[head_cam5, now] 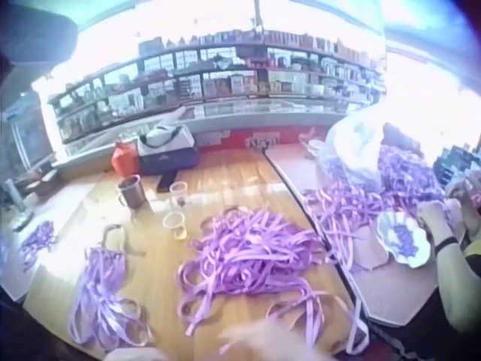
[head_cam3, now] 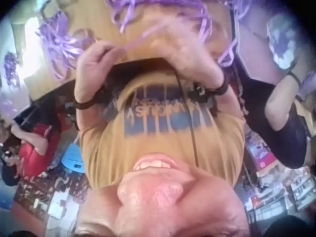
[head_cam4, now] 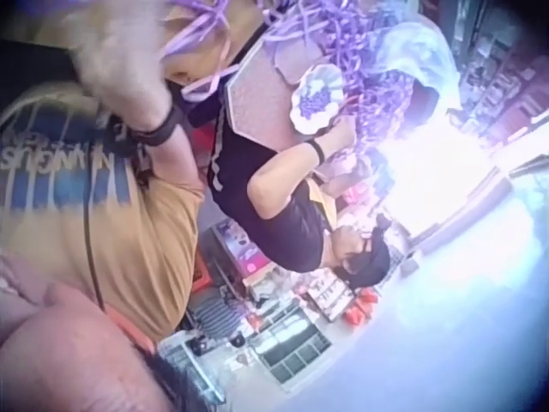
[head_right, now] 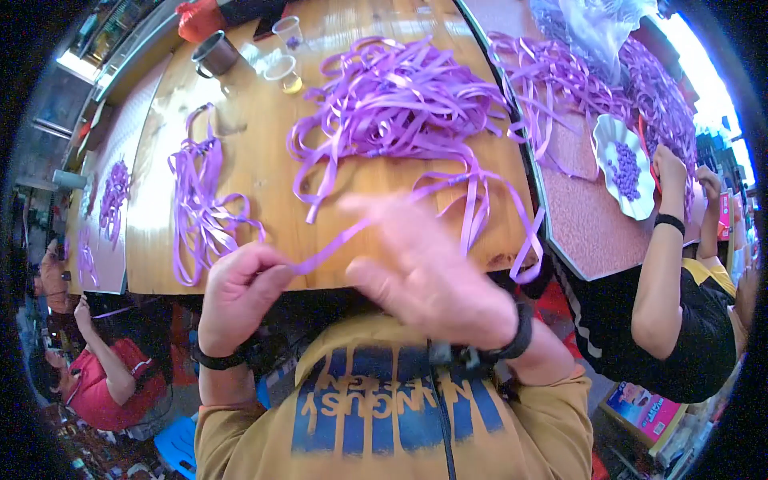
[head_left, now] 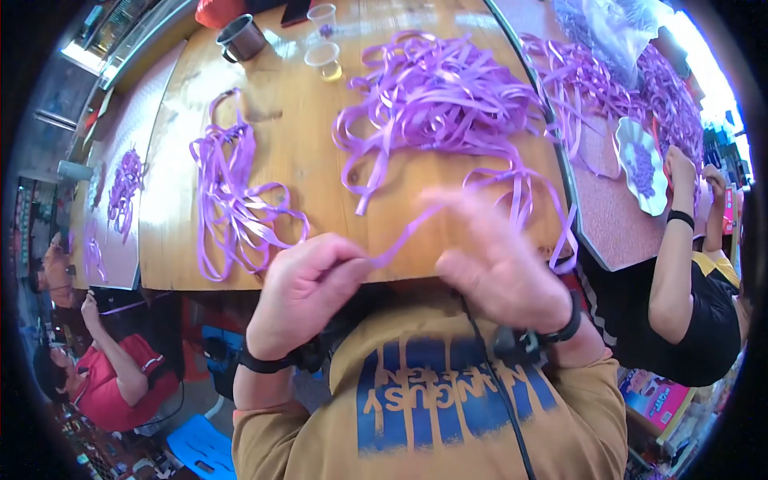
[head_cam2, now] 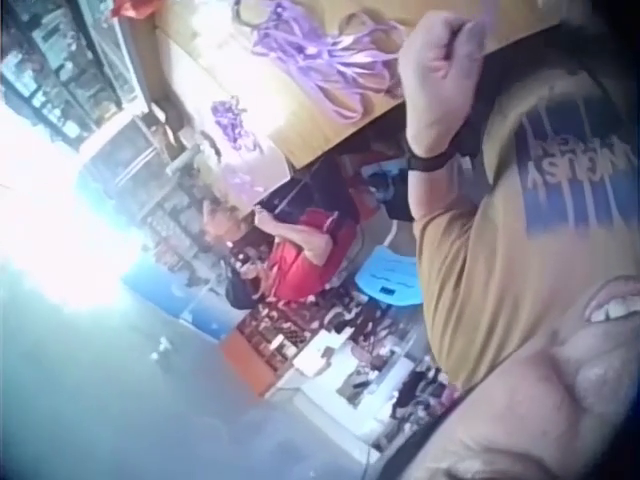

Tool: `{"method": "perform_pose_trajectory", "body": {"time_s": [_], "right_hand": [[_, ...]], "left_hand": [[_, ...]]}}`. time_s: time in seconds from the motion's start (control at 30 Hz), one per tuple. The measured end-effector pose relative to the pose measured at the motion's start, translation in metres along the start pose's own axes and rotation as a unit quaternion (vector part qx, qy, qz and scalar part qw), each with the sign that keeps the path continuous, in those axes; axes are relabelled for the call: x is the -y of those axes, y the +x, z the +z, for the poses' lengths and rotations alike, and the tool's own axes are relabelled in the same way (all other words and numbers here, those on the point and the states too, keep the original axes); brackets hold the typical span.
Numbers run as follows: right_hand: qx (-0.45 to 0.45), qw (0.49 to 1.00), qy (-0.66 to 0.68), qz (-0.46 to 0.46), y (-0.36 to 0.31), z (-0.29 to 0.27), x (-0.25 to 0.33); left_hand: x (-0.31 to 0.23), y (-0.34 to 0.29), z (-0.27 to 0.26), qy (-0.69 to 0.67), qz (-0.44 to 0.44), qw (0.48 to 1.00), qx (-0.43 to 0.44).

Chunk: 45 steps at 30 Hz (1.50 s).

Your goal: The person picks up a purple ribbon, folds it, and ties two knots by hand before setting it aside on the table.

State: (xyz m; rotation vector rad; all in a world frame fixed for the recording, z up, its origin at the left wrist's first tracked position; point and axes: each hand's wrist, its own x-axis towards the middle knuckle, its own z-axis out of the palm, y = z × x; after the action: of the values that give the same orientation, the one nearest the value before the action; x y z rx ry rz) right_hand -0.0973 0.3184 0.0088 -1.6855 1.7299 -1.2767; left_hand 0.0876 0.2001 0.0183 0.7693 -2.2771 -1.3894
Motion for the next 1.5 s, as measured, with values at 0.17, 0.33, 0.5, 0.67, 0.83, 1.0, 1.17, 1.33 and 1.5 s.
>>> {"method": "perform_pose_trajectory", "body": {"time_s": [0.17,0.33,0.5,0.67,0.83,1.0,1.17,1.33,1.5], "right_hand": [[0.108,0.915,0.330,0.207,-0.005,0.009,0.010],[0.088,0.862,0.400,0.297,-0.017,-0.010,-0.006],[0.052,0.854,0.429,0.289,-0.032,-0.022,-0.015],[0.049,0.836,0.462,0.292,-0.052,-0.038,-0.022],[0.000,0.826,0.498,0.265,-0.063,-0.050,-0.026],[-0.048,0.819,0.493,0.288,-0.056,-0.061,-0.026],[-0.060,0.857,0.437,0.268,-0.047,-0.066,-0.021],[-0.032,0.872,0.409,0.266,-0.035,-0.054,-0.016],[-0.012,0.901,0.379,0.210,-0.032,-0.029,-0.006]], "left_hand": [[-0.029,0.028,-0.005,0.026,0.003,0.994,0.106],[-0.017,0.091,-0.024,0.112,0.063,0.991,-0.024],[0.071,0.200,-0.073,0.364,0.182,0.899,-0.165],[0.095,0.242,-0.052,0.518,0.063,0.847,-0.105],[0.108,0.249,-0.052,0.486,0.052,0.871,-0.053],[0.121,0.249,-0.062,0.443,0.111,0.888,-0.054],[0.042,0.208,-0.049,0.427,0.281,0.846,-0.148],[-0.039,0.090,0.013,0.003,0.044,0.999,0.029],[-0.032,0.037,0.038,-0.065,0.022,0.990,0.126]]}}
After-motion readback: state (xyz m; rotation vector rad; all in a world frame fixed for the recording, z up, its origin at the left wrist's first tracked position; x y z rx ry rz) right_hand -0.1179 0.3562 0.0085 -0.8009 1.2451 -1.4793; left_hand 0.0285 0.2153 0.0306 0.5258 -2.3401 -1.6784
